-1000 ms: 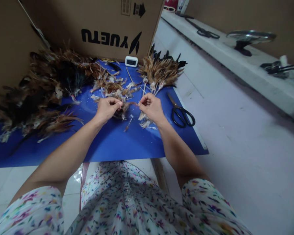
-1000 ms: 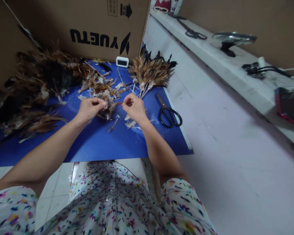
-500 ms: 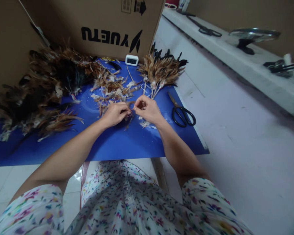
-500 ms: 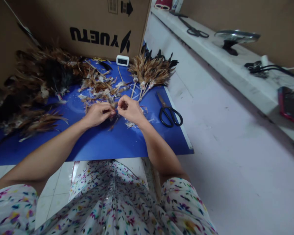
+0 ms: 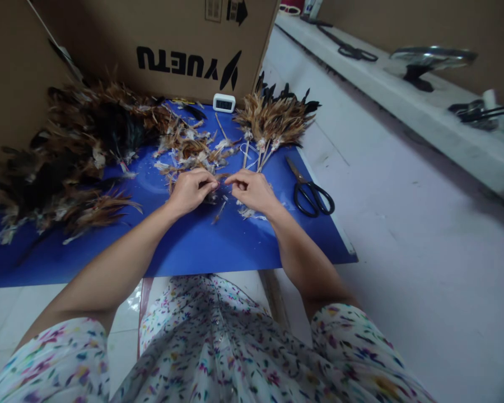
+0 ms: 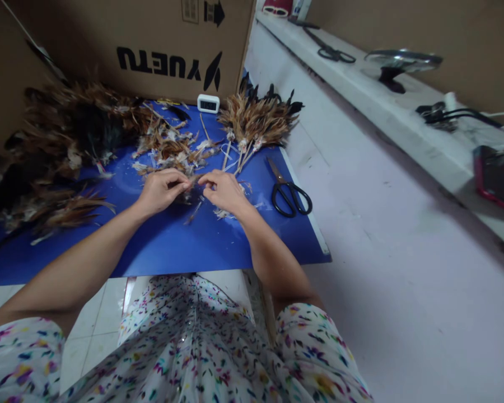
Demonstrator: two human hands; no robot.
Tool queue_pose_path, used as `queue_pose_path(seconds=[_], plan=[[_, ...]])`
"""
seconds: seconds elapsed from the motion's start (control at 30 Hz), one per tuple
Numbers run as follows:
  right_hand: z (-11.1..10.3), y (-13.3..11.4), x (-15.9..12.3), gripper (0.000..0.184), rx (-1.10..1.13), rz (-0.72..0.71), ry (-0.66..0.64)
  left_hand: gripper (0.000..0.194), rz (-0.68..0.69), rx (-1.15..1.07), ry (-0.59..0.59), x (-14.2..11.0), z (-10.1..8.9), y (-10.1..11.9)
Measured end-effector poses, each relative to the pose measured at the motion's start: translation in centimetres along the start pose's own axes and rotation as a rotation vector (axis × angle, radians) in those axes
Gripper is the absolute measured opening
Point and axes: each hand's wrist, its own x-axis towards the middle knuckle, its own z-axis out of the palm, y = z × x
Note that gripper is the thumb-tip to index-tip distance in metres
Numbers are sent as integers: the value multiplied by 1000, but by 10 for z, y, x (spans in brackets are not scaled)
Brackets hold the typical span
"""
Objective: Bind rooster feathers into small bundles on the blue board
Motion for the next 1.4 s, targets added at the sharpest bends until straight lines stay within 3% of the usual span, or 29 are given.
queue_pose_path(seconds=[0.17,0.83,1.4], plan=[[-3,4,1,26,-31,-5,15,16,-5,8,29,0,-1,-2],[-32,35,8,23,-63,204,447,18,-47,11,64,1,-4,0],[-48,69,6,25,-325,312,444,20,-313,-329,142,3,-3,5]])
